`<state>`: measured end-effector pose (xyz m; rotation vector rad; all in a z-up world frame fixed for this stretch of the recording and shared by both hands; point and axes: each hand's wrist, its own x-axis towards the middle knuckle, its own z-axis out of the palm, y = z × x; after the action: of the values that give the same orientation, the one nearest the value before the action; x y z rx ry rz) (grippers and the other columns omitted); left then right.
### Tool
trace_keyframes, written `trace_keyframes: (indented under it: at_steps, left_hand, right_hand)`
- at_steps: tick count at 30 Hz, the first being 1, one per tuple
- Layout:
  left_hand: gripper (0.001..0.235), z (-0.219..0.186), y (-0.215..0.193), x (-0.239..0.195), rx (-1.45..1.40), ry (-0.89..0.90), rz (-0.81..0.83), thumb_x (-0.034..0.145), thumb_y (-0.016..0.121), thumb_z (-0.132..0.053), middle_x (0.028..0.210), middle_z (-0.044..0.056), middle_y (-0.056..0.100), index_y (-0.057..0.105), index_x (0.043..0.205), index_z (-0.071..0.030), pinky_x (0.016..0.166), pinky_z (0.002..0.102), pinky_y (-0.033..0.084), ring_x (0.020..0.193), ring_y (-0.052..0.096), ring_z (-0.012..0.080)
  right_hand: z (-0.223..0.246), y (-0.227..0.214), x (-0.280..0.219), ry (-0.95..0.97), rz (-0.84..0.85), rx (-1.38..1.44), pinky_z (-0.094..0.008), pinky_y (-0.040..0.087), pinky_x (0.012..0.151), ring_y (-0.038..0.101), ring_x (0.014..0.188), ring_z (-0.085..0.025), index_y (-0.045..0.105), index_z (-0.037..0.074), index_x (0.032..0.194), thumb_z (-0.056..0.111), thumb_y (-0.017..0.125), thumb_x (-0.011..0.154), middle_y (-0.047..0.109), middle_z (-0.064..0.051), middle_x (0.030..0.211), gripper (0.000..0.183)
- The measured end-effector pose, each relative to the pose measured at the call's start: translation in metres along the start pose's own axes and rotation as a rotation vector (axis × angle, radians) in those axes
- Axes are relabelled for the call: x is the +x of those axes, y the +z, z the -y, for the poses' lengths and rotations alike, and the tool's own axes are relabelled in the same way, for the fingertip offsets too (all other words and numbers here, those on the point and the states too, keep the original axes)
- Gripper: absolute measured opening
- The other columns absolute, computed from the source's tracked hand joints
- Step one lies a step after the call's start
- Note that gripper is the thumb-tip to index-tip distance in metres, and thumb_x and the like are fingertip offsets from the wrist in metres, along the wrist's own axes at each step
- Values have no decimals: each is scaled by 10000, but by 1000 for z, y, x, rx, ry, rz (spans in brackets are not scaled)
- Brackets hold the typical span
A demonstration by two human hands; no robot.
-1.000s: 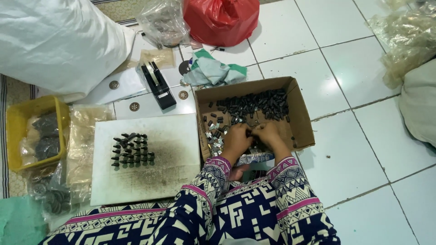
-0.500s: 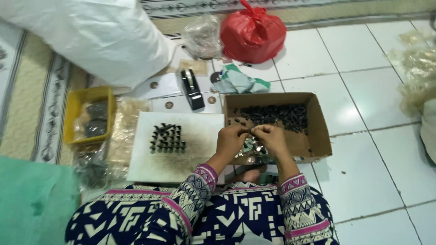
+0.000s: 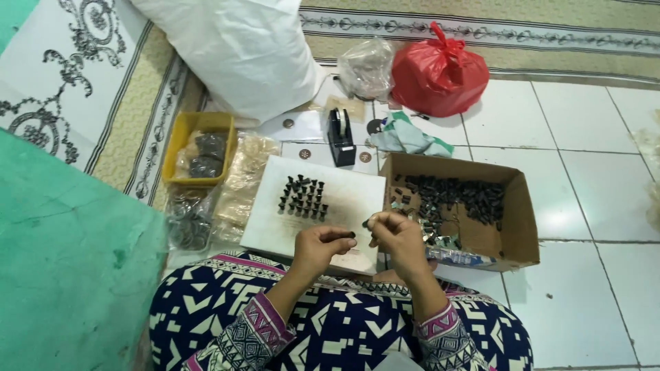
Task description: Assembling small black plastic parts with metal pins and placing them into a grid template.
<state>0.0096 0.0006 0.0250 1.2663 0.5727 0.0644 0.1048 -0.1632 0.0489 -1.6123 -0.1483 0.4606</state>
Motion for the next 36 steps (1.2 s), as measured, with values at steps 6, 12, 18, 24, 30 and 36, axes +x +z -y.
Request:
trace_keyframes:
  at_steps: [6, 12, 18, 24, 30, 36]
  left_hand:
    - [363, 8, -8, 2, 2, 83, -11, 734, 894, -39, 893, 229, 790, 783, 1063, 64, 691, 324, 650, 770, 764, 236]
    - [346, 13, -12, 5, -26, 89, 14, 743, 888, -52, 893, 244, 786, 780, 1051, 61, 709, 334, 655, 799, 772, 269]
    - [274, 13, -12, 6, -2, 129, 26, 756, 869, -29, 822, 227, 783, 788, 1007, 47, 669, 309, 649, 734, 758, 232]
    - [228, 13, -11, 6, 4, 172, -6, 737, 852, 22, 770, 233, 774, 797, 957, 44, 624, 295, 652, 674, 757, 227]
    - [225, 13, -12, 5, 14, 129, 3, 758, 811, 67, 783, 276, 759, 788, 981, 58, 609, 311, 666, 681, 760, 259]
    - [205, 17, -11, 9, -22, 101, 7, 795, 782, 72, 840, 299, 757, 773, 999, 81, 675, 332, 670, 752, 766, 292]
  right_hand:
    - [-11, 23, -6, -333, 47, -188, -328, 642, 531, 704, 651, -215, 772, -33, 879, 17, 769, 841, 683, -152, 713, 63]
    - [-11, 23, -5, -474, 63, -342, -305, 614, 507, 670, 660, -186, 761, 3, 861, 41, 773, 837, 698, -124, 724, 46]
    - [-8, 23, -4, -616, 82, -478, -315, 612, 511, 691, 655, -216, 754, 30, 859, 45, 771, 852, 694, -104, 720, 24]
    - [-2, 21, -3, -681, 115, -625, -315, 609, 487, 695, 636, -226, 747, 60, 845, 62, 778, 849, 688, -80, 701, 30]
    - [-9, 16, 2, -526, 238, -602, -342, 622, 536, 714, 666, -253, 764, 44, 871, 41, 752, 854, 709, -116, 713, 21]
    - [-9, 15, 0, -301, 223, -422, -356, 652, 569, 732, 683, -243, 803, 14, 929, 37, 758, 866, 748, -158, 733, 81]
